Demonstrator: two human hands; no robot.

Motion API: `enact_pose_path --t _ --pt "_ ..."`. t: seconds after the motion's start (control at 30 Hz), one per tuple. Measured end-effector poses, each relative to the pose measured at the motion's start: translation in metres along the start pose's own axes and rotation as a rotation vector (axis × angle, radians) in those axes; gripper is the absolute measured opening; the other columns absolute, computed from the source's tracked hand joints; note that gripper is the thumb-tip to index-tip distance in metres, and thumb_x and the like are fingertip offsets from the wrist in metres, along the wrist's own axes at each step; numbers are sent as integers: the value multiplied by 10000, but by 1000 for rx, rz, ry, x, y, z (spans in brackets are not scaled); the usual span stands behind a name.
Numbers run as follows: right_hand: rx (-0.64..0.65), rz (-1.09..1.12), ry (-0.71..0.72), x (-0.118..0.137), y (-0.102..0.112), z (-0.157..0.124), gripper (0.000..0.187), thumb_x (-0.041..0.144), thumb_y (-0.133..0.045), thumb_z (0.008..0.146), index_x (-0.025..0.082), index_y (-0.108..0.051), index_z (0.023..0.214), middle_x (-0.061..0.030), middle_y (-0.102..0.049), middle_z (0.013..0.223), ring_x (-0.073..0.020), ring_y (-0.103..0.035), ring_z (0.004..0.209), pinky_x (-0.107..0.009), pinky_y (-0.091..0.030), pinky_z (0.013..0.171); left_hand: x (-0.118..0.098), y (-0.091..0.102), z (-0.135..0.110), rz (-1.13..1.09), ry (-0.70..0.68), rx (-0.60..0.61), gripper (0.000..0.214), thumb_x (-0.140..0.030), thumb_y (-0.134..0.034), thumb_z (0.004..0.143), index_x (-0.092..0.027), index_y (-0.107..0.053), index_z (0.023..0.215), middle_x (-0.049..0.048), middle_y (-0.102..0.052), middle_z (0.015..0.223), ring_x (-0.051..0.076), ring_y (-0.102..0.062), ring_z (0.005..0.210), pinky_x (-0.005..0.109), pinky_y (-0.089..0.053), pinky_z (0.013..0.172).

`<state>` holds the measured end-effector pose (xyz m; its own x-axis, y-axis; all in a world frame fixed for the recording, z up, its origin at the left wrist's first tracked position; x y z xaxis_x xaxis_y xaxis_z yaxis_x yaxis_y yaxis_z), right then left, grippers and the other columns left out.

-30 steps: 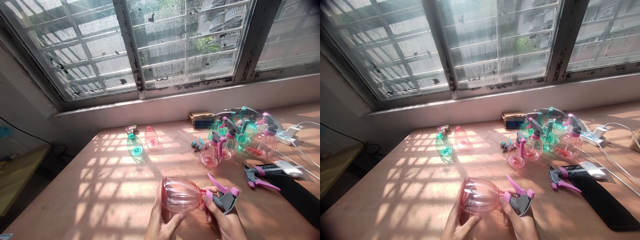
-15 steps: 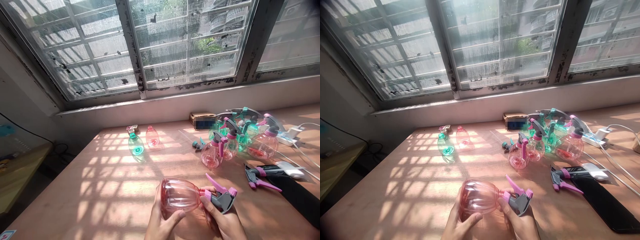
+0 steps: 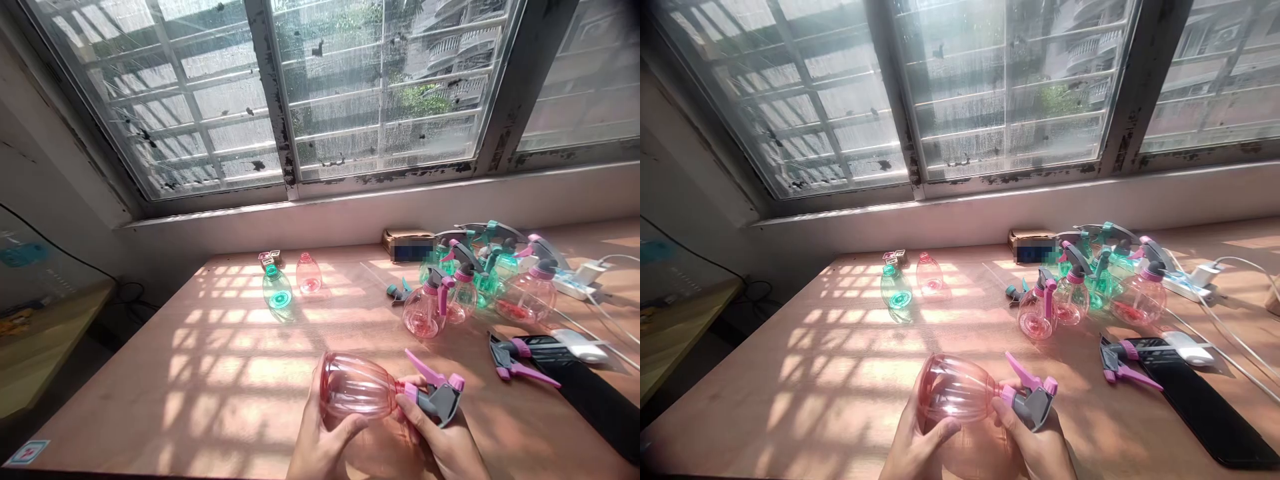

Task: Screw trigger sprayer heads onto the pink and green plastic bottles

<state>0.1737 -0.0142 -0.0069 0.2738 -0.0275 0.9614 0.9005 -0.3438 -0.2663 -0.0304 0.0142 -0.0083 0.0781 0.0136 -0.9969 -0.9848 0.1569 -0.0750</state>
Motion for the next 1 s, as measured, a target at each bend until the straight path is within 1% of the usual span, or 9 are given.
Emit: enact_pose_path --t 0.07,0.2,0.33,0.43,0.53,0.63,0.73,0.87,1.0 --pt "23 8 6 -2 1 1 479 633 -901 756 199 -738 874 2 -676 579 -126 -516 428 -228 -386 413 2 0 2 16 -7 -6 1037 -475 -897 790 -316 -357 1661 125 -496 1672 392 -453 1536 534 -316 1297" --pt "47 19 16 -5 3 2 460 616 -883 794 190 -744 896 -3 -677 582 -98 -489 427 -204 -363 421 7 -2 4 -39 -39 -7 1077 -445 -921 767 -346 -337 1667 97 -399 1736 394 -417 1557 503 -326 1296" --pt "44 11 -5 -8 4 2 468 625 -872 800 198 -746 945 -5 -679 601 -109 -493 432 -214 -358 404 7 -3 3 -51 -51 -2 1119 -414 -924 760 -332 -294 1682 104 -424 1720 392 -397 1569 501 -320 1299" --pt "44 -18 18 -8 4 2 453 621 -873 800 207 -751 935 -9 -699 619 -127 -524 456 -235 -398 439 8 0 3 -10 -37 -17 1104 -418 -929 739 -306 -338 1666 113 -432 1711 400 -359 1589 500 -301 1307" --pt "41 -64 66 -5 5 2 432 603 -888 790 205 -766 905 -11 -713 637 -150 -574 503 -263 -464 524 11 3 4 -23 -12 -34 1033 -456 -901 772 -274 -383 1647 145 -491 1665 413 -399 1567 521 -318 1295" --pt "36 -62 39 -4 5 2 442 619 -878 792 208 -771 916 -10 -703 628 -166 -584 494 -268 -444 483 13 3 4 -50 9 -34 1045 -463 -922 750 -279 -402 1638 148 -519 1645 414 -420 1555 519 -326 1290" --pt "25 -32 4 -4 5 1 465 637 -870 791 209 -763 939 -15 -698 623 -174 -580 480 -266 -419 443 11 0 4 -14 -6 -32 1023 -460 -918 762 -317 -407 1635 120 -471 1688 389 -382 1582 493 -318 1297" --pt "29 -24 6 -5 7 2 484 631 -872 796 192 -757 965 -21 -697 627 -162 -565 488 -264 -426 465 5 -2 2 12 -25 -11 1022 -461 -894 794 -341 -357 1655 98 -405 1734 373 -391 1580 497 -323 1296" --pt "47 -35 15 -5 7 2 467 628 -852 823 194 -753 962 -14 -693 634 -152 -563 499 -259 -431 492 2 0 0 59 23 12 1029 -516 -872 799 -301 -357 1664 138 -518 1652 407 -435 1547 536 -309 1297"
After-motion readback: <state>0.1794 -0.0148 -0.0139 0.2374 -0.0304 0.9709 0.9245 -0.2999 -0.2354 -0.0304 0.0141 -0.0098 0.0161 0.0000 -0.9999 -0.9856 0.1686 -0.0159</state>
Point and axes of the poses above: each hand's wrist, its own z-axis towards the middle knuckle, its own y-axis out of the back of the hand, x = y × z, the point moved 2 cm from there along z, towards the middle knuckle
